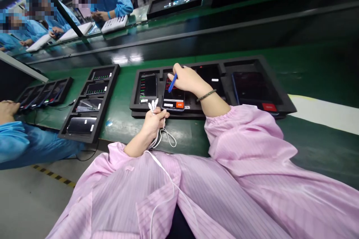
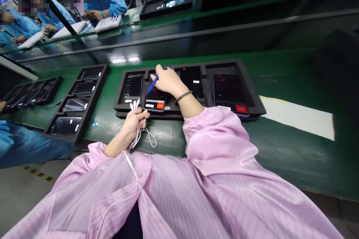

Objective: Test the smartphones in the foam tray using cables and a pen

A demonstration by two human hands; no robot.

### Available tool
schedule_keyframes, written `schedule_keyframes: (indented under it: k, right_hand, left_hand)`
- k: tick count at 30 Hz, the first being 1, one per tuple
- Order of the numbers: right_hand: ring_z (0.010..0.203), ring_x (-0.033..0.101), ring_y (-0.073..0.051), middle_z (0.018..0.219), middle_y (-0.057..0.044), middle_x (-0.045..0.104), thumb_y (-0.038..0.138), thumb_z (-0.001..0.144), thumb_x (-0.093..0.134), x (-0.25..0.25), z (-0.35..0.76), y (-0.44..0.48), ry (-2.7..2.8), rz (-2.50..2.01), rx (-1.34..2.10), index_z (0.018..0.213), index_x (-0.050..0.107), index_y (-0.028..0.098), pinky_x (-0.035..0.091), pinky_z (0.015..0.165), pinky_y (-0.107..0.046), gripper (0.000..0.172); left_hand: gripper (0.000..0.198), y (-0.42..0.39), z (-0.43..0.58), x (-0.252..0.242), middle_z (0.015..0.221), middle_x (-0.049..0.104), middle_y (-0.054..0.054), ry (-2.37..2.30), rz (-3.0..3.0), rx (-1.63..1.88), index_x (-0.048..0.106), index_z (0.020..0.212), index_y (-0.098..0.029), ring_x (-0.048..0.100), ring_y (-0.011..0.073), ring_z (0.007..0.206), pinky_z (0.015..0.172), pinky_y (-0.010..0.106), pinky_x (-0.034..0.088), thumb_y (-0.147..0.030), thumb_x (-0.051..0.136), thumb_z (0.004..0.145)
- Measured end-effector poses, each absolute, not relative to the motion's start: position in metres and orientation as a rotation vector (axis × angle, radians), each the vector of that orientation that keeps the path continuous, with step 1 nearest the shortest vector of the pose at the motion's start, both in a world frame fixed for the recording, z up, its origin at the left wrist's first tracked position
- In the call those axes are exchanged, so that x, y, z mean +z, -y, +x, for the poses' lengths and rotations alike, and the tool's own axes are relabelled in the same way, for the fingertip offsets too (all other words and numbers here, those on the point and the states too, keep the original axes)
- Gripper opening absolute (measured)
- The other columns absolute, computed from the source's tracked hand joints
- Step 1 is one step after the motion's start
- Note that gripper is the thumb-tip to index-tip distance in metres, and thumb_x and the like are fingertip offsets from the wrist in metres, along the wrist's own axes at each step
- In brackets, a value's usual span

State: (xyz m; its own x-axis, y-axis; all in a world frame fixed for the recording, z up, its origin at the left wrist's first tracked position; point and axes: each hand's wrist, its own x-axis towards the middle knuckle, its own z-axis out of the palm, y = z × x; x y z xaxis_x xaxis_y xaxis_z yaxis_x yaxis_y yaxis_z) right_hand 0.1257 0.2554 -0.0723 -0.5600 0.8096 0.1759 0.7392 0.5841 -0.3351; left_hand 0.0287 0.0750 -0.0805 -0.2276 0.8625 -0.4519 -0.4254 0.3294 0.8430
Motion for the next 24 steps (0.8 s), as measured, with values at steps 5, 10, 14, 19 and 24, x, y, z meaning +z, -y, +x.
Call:
schedule_keyframes:
  k: [5, 10, 14, 19, 24]
  right_hand:
    - [0.089, 0.059, -0.033, 0.086, -0.013, 0.064, 0.035, 0.094, 0.045, -0.077, 0.128, -0.258, 2.465, -1.230, 0.323, 0.100, 0.050, 0.020, 0.045, 0.084, -0.043, 0.017]
    - [0.083, 0.061, -0.032, 0.076, -0.009, 0.062, 0.034, 0.094, 0.047, -0.083, 0.125, -0.258, 2.488, -1.241, 0.287, 0.104, 0.051, 0.018, 0.038, 0.101, -0.053, 0.019]
    - [0.085, 0.064, -0.035, 0.078, -0.012, 0.066, 0.036, 0.096, 0.044, -0.087, 0.122, -0.255, 2.481, -1.286, 0.246, 0.110, 0.050, 0.014, 0.028, 0.108, -0.062, 0.026]
    - [0.087, 0.066, -0.036, 0.080, -0.015, 0.069, 0.037, 0.095, 0.043, -0.085, 0.124, -0.250, 2.523, -1.290, 0.235, 0.111, 0.050, 0.012, 0.023, 0.111, -0.062, 0.030]
    - [0.088, 0.066, -0.035, 0.083, -0.014, 0.069, 0.038, 0.095, 0.045, -0.081, 0.128, -0.249, 2.540, -1.280, 0.312, 0.109, 0.049, 0.015, 0.027, 0.111, -0.059, 0.028]
  left_hand:
    - [0.056, -0.076, 0.029, -0.079, 0.054, 0.053, -0.007, -1.267, 0.378, 1.262, 0.017, 0.070, -0.024, 0.018, -0.0013, 0.031, 0.037, 0.017, 0.010, -0.015, 0.071, 0.076]
    - [0.051, -0.074, 0.026, -0.082, 0.060, 0.062, -0.004, -1.277, 0.434, 1.261, 0.022, 0.067, -0.023, 0.017, -0.0014, 0.031, 0.038, 0.020, 0.010, -0.017, 0.072, 0.080]
    - [0.043, -0.069, 0.022, -0.090, 0.057, 0.065, -0.001, -1.476, 0.834, 1.258, 0.030, 0.065, -0.023, 0.043, 0.0053, 0.040, 0.048, 0.021, 0.028, -0.018, 0.067, 0.085]
    - [0.035, -0.066, 0.025, -0.100, 0.051, 0.058, -0.006, -1.575, 1.195, 1.293, 0.034, 0.064, -0.022, 0.050, 0.0086, 0.050, 0.060, 0.023, 0.037, -0.009, 0.058, 0.086]
    - [0.043, -0.072, 0.028, -0.096, 0.048, 0.054, -0.007, -1.408, 0.784, 1.318, 0.028, 0.067, -0.023, 0.037, 0.0048, 0.040, 0.048, 0.021, 0.028, -0.019, 0.066, 0.086]
